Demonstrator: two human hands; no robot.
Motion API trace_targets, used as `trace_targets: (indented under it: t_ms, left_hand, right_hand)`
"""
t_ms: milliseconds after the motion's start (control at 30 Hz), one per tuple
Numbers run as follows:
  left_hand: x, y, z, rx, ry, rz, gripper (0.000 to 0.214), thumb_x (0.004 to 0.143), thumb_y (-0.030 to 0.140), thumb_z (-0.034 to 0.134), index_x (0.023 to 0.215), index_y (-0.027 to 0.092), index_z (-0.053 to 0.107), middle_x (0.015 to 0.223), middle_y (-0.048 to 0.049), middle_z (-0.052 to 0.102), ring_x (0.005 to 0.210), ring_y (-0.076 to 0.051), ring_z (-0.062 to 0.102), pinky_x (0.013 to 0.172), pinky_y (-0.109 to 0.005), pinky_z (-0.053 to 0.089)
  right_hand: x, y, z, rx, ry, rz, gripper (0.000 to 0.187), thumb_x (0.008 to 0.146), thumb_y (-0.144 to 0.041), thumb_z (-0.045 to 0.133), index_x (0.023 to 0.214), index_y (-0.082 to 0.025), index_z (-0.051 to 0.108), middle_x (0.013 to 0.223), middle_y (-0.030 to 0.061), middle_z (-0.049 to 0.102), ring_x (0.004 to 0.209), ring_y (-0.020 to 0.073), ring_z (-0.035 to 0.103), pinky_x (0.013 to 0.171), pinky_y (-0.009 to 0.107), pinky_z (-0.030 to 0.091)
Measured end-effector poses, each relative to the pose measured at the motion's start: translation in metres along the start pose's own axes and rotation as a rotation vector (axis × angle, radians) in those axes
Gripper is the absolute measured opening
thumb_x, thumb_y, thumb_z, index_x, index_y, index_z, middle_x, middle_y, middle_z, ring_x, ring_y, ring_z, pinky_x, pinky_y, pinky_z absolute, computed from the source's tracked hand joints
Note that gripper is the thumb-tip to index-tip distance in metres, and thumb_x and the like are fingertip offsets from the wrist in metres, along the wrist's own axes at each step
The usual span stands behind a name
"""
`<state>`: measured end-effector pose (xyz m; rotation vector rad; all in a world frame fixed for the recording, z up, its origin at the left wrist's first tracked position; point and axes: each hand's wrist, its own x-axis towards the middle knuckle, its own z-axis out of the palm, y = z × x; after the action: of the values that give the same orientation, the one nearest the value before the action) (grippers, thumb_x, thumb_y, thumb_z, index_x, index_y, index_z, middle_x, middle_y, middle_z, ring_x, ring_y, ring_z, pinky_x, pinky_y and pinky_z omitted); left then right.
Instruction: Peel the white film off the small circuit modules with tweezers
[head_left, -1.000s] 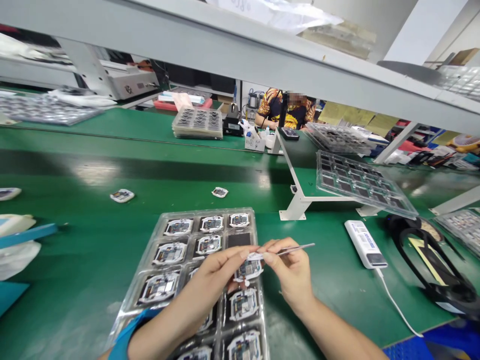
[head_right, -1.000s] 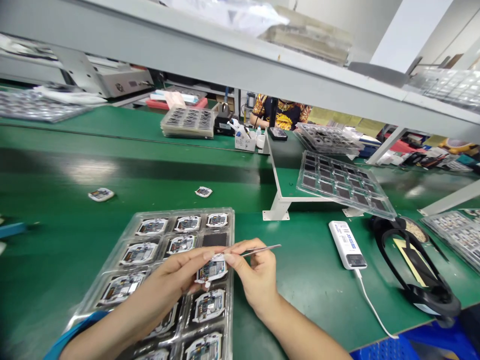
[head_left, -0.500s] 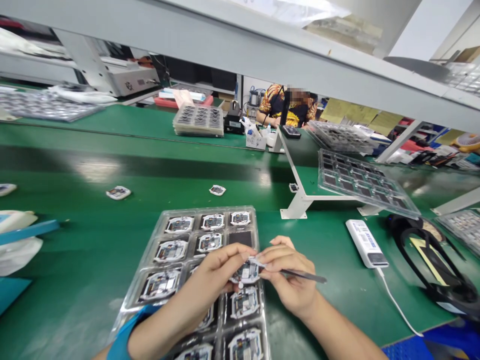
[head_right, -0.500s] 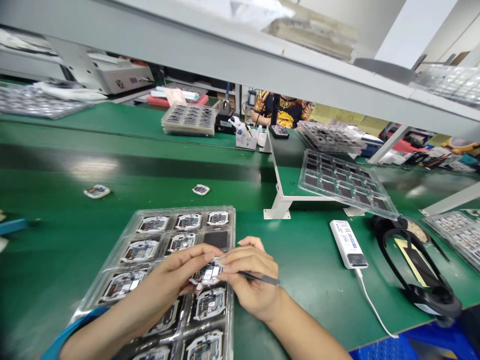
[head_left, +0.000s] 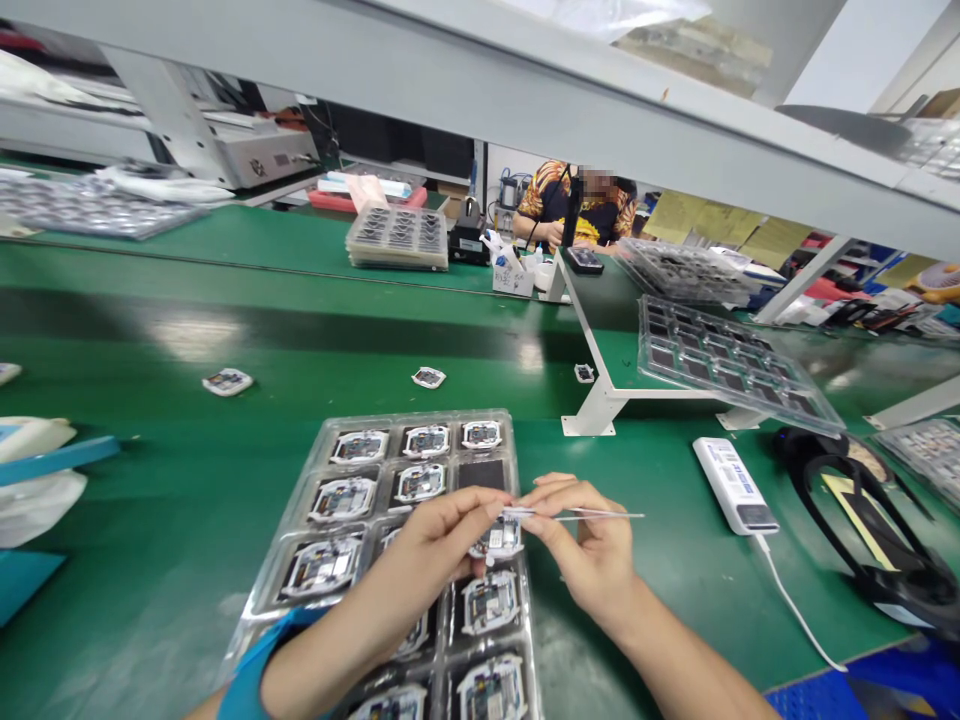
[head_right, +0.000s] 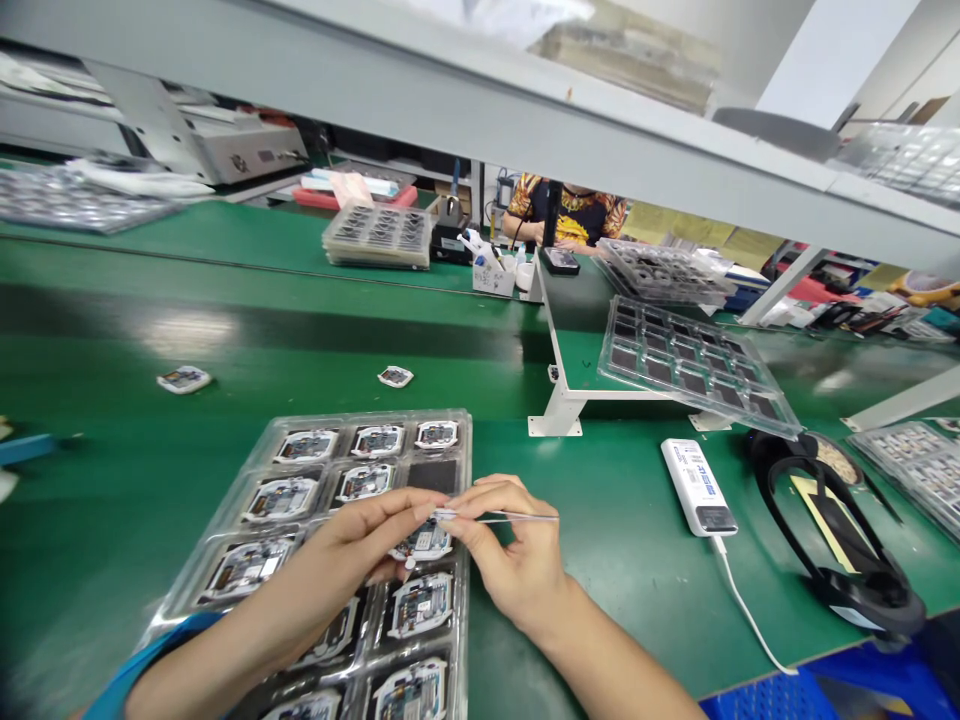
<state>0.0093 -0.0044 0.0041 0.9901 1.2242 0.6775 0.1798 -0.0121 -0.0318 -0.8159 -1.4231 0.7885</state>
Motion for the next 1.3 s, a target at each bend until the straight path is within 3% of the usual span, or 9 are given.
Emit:
trace_targets:
  t_ms: [100,267,400,600,767,933,1067,1300]
  left_hand:
    - [0.001,-0.001,-0.001,-0.012,0.012,-0.007,0.032,0.069,0.052,0.072,0.085,0.025,0.078,0.09,-0.0025,0.071,0.08,-0.019,0.055,0.06,-0.023,0.047]
    - [0.002,-0.002,-0.004,0.059,0.035,0.004,0.031,0.077,0.051,0.066,0.088,0.026,0.079,0.086,-0.0021,0.07,0.078,-0.019,0.056,0.063,-0.024,0.049]
    - [0.002,-0.001,-0.002,0.034,0.042,-0.003,0.03,0.072,0.051,0.07,0.085,0.025,0.079,0.082,-0.0014,0.069,0.073,-0.018,0.054,0.059,-0.024,0.047]
    - [0.004,-0.002,-0.002,0.007,0.03,0.004,0.03,0.071,0.05,0.072,0.086,0.025,0.079,0.083,-0.0011,0.068,0.073,-0.017,0.052,0.059,-0.022,0.047]
    - [0.004,-0.008,-0.008,0.006,-0.019,0.004,0.028,0.081,0.043,0.069,0.101,0.026,0.078,0.093,-0.0016,0.07,0.073,-0.015,0.053,0.064,-0.022,0.048]
    - [0.005,-0.009,-0.01,-0.001,-0.048,0.018,0.028,0.08,0.042,0.07,0.101,0.025,0.077,0.089,-0.0015,0.069,0.074,-0.016,0.052,0.065,-0.024,0.048]
    - [0.005,-0.007,-0.008,0.0,-0.05,0.013,0.03,0.076,0.043,0.072,0.099,0.024,0.077,0.087,-0.001,0.069,0.071,-0.015,0.051,0.063,-0.024,0.046]
    - [0.002,0.0,-0.005,-0.033,-0.011,-0.026,0.024,0.077,0.041,0.071,0.093,0.025,0.077,0.086,0.0004,0.068,0.077,-0.016,0.052,0.064,-0.022,0.044]
  right_hand:
    - [0.001,0.0,-0.001,0.024,-0.03,0.011,0.013,0.081,-0.015,0.08,0.086,-0.026,0.074,0.085,0.002,0.082,0.081,0.0211,0.077,0.086,0.041,0.059]
    - [0.001,0.0,-0.001,0.212,0.005,0.225,0.011,0.08,-0.022,0.081,0.085,-0.024,0.071,0.09,0.0021,0.081,0.083,0.0198,0.077,0.075,0.034,0.063]
    - [0.001,0.003,0.001,0.209,0.043,0.186,0.011,0.081,-0.022,0.081,0.082,-0.024,0.071,0.085,0.0015,0.081,0.081,0.0195,0.077,0.075,0.034,0.063]
    - [0.0,0.005,0.001,0.088,0.011,0.059,0.011,0.082,-0.015,0.078,0.084,-0.025,0.073,0.084,0.0017,0.082,0.082,0.0211,0.078,0.091,0.043,0.06]
    - [0.001,0.005,0.0,0.135,0.04,0.142,0.011,0.082,-0.018,0.079,0.087,-0.024,0.071,0.088,0.0029,0.081,0.084,0.0204,0.077,0.079,0.036,0.063]
    - [0.001,0.006,0.003,0.221,0.084,0.193,0.01,0.083,-0.026,0.078,0.082,-0.024,0.069,0.082,0.0023,0.08,0.076,0.0198,0.077,0.07,0.034,0.064]
    - [0.0,0.007,0.003,0.16,0.058,0.123,0.008,0.085,-0.02,0.076,0.085,-0.024,0.069,0.083,0.0017,0.08,0.079,0.02,0.077,0.079,0.038,0.063]
    - [0.0,0.009,0.003,-0.027,-0.008,-0.147,0.017,0.083,-0.009,0.075,0.089,-0.024,0.073,0.085,0.0026,0.082,0.08,0.0206,0.078,0.091,0.041,0.06]
